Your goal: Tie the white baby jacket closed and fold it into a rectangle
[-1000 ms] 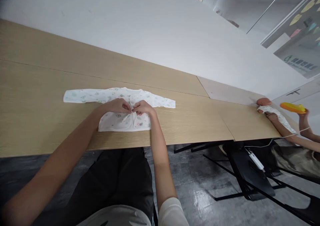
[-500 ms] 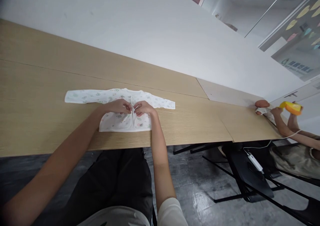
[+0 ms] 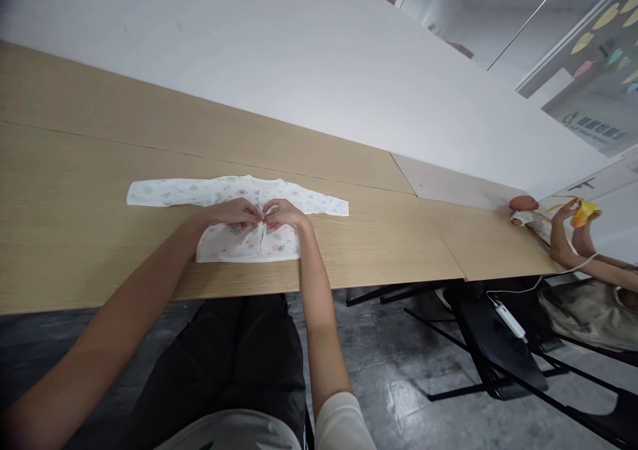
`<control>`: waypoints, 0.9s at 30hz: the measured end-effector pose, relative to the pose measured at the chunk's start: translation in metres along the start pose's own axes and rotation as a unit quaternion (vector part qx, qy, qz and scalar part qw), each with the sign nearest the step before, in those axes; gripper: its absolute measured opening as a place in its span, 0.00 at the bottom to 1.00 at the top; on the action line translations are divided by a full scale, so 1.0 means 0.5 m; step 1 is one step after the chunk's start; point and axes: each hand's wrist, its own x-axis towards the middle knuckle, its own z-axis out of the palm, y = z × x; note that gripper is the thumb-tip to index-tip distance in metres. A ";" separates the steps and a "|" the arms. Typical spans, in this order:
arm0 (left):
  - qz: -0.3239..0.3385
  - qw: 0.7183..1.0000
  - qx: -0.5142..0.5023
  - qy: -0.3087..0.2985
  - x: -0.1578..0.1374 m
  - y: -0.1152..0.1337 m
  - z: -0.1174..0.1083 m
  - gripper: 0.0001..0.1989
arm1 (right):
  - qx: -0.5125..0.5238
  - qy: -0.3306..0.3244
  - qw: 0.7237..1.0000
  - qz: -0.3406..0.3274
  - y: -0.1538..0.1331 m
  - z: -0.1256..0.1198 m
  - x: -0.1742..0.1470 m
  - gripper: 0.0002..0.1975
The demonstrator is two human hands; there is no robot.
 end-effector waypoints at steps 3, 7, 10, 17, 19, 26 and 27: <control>-0.003 1.000 -0.006 -0.001 0.001 -0.003 0.000 0.15 | 0.003 0.001 1.000 -0.002 -0.002 0.000 -0.003 0.13; 0.003 1.000 -0.013 -0.008 0.003 -0.007 -0.002 0.14 | 0.000 0.002 1.000 -0.004 -0.003 -0.002 -0.004 0.12; 0.027 0.999 -0.016 -0.007 0.001 -0.005 -0.003 0.15 | -0.007 -0.001 1.000 -0.020 0.002 -0.003 -0.001 0.13; 0.044 0.999 -0.026 0.002 -0.003 -0.007 -0.001 0.18 | 0.003 -0.005 0.999 -0.037 0.021 -0.001 0.019 0.18; 0.038 0.998 -0.049 0.002 -0.002 -0.011 0.000 0.18 | -0.005 -0.004 0.999 -0.032 0.021 0.003 0.022 0.18; -0.002 0.992 -0.121 0.018 -0.003 -0.006 0.003 0.22 | -0.057 0.006 0.998 -0.038 0.025 0.012 0.031 0.17; -0.004 0.992 -0.121 0.021 -0.004 -0.005 0.003 0.23 | -0.062 0.004 0.997 -0.040 0.026 0.012 0.032 0.17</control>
